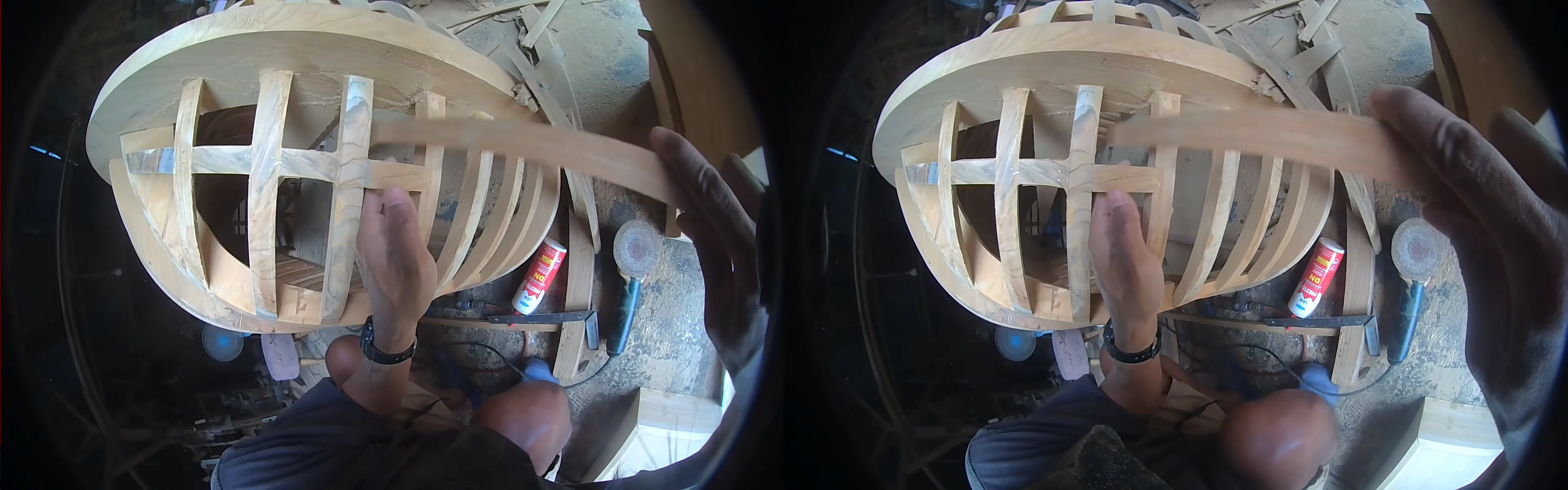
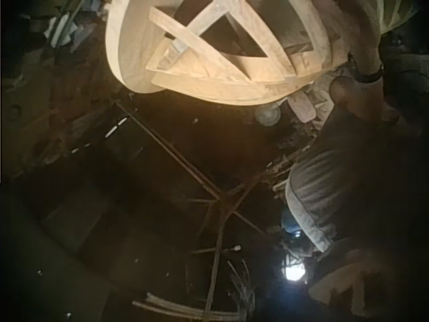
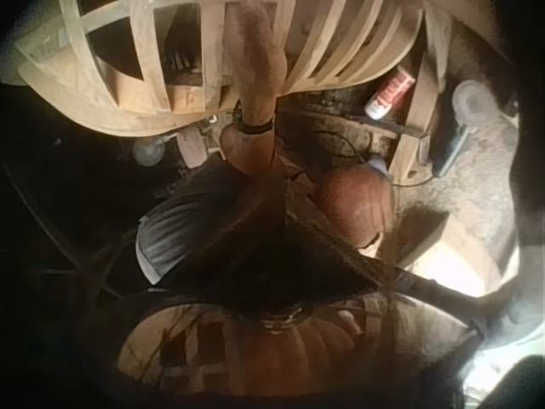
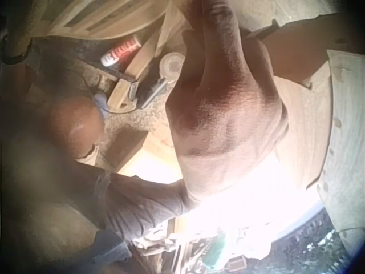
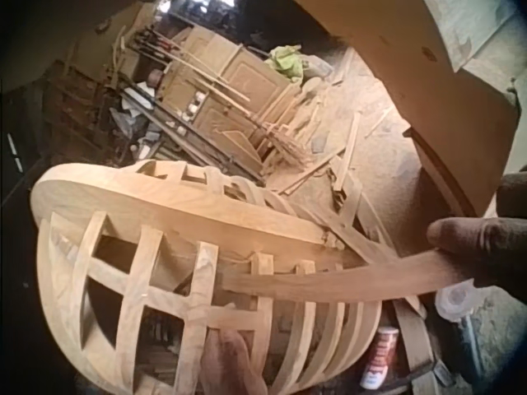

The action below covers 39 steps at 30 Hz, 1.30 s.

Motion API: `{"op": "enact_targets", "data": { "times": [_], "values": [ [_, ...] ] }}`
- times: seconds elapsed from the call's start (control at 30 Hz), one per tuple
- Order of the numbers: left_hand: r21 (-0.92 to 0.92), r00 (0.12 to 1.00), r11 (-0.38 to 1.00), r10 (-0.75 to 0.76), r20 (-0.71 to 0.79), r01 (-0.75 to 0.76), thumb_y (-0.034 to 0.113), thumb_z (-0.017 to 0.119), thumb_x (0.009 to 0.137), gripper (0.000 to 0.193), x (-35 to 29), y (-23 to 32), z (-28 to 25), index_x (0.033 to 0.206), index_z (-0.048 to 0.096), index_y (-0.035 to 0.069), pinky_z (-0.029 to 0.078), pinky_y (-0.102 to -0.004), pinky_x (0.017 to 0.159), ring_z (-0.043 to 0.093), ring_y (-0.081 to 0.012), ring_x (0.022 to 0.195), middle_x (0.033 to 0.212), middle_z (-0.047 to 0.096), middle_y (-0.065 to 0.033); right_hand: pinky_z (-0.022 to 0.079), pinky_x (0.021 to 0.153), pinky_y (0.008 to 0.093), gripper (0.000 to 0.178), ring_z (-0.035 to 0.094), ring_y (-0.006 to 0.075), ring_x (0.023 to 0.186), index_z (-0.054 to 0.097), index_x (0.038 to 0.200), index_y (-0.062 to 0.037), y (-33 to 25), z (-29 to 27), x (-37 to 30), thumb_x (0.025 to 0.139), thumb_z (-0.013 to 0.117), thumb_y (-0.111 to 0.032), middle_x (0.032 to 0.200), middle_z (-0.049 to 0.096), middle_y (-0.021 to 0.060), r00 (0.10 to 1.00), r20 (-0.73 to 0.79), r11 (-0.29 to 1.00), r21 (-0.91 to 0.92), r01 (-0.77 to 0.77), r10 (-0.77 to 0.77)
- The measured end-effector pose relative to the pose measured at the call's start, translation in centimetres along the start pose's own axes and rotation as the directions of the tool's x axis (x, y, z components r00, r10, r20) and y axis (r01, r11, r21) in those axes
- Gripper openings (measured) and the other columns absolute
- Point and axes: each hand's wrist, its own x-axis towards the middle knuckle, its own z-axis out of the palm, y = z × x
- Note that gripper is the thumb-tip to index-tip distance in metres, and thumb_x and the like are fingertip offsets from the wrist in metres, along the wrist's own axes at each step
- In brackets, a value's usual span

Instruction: The person constructs a curved wooden frame by applying adhesive to small wooden blocks and fitting them into the lattice structure of the frame.

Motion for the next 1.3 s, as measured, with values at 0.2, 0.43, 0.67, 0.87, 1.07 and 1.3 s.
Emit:
{"op": "enact_targets", "data": {
  "times": [0.2, 0.43, 0.67, 0.87, 1.07, 1.3],
  "values": [
    [-0.239, 0.982, 0.958, -0.18, -0.062, 0.16, 0.047, 0.032, 0.106, 0.062, 0.3, 2.4, 0.7, 0.142, 0.042, -0.003, 0.043, -0.0321, 0.099, 0.052, -0.0164, 0.111, 0.125, 0.053, -0.0102, 0.052, 0.068, 0.0371, 0.031, 0.069, 0.0308, 0.074, 0.062, 0.119, -0.0003, 1.5, 1.0, -0.1, 0.089, 0.061, -0.009, 0.094, 0.069, 0.021, 0.999, 0.034, 0.993, 0.122, 0.007, -0.011],
    [-0.118, 0.99, 0.991, -0.044, 0.137, 0.061, 0.042, 0.028, 0.108, 0.055, 0.4, -1.7, -2.0, 0.14, 0.044, -0.001, 0.033, -0.0326, 0.109, 0.047, -0.0176, 0.121, 0.132, 0.05, -0.009, 0.05, 0.064, 0.0354, 0.032, 0.069, 0.0313, 0.071, 0.062, 0.118, 0.0031, 2.3, 1.1, -0.9, 0.089, 0.062, -0.009, 0.093, 0.068, 0.0219, 0.99, 0.056, 0.956, 0.258, -0.143, 0.133],
    [-0.355, 0.985, 0.934, 0.031, 0.172, 0.033, 0.036, 0.027, 0.109, 0.05, 1.3, -0.4, -0.3, 0.134, 0.049, -0.002, 0.032, -0.0307, 0.109, 0.046, -0.017, 0.122, 0.13, 0.052, -0.0093, 0.036, 0.053, 0.0293, 0.046, 0.049, 0.0122, 0.054, 0.058, 0.099, 0.0002, 1.4, -1.3, -3.3, 0.093, 0.06, -0.046, 0.06, 0.053, 0.0077, 0.904, -0.013, 0.865, 0.297, -0.404, 0.426],
    [-0.582, 0.989, 0.807, -0.009, 0.151, 0.096, 0.031, 0.035, 0.107, 0.051, 1.1, -1.2, -0.6, 0.148, 0.033, 0.0, 0.043, -0.0413, 0.104, 0.053, -0.0253, 0.119, 0.146, 0.043, -0.0112, 0.04, 0.057, 0.0251, 0.036, 0.052, 0.009, 0.064, 0.063, 0.096, 0.0009, -1.3, -1.7, -1.9, 0.09, 0.071, -0.034, 0.071, 0.058, 0.0026, 0.869, -0.188, 0.806, 0.501, -0.315, 0.457],
    [-0.505, 0.976, 0.857, 0.016, 0.219, 0.099, 0.041, 0.035, 0.106, 0.064, 1.1, 0.1, -1.0, 0.15, 0.024, -0.005, 0.031, -0.036, 0.113, 0.041, -0.0259, 0.135, 0.146, 0.041, -0.0201, 0.031, 0.038, 0.0196, 0.029, 0.04, 0.0026, 0.042, 0.061, 0.08, -0.0094, -6.7, -4.8, -2.9, 0.087, 0.075, -0.034, 0.054, 0.046, -0.006, 0.616, -0.631, 0.71, 0.686, 0.16, 0.471],
    [-0.43, 0.936, 0.899, 0.221, 0.273, -0.087, 0.025, 0.054, 0.1, 0.066, 1.8, -2.1, -1.9, 0.15, 0.022, -0.003, 0.033, -0.0356, 0.11, 0.046, -0.0261, 0.129, 0.142, 0.044, -0.0195, 0.043, 0.055, 0.0258, 0.018, 0.053, 0.0095, 0.056, 0.064, 0.08, -0.0007, -3.6, -4.4, -10.6, 0.084, 0.076, -0.013, 0.063, 0.056, 0.0031, 0.192, -0.753, 0.743, 0.655, 0.138, 0.629]
  ]
}}
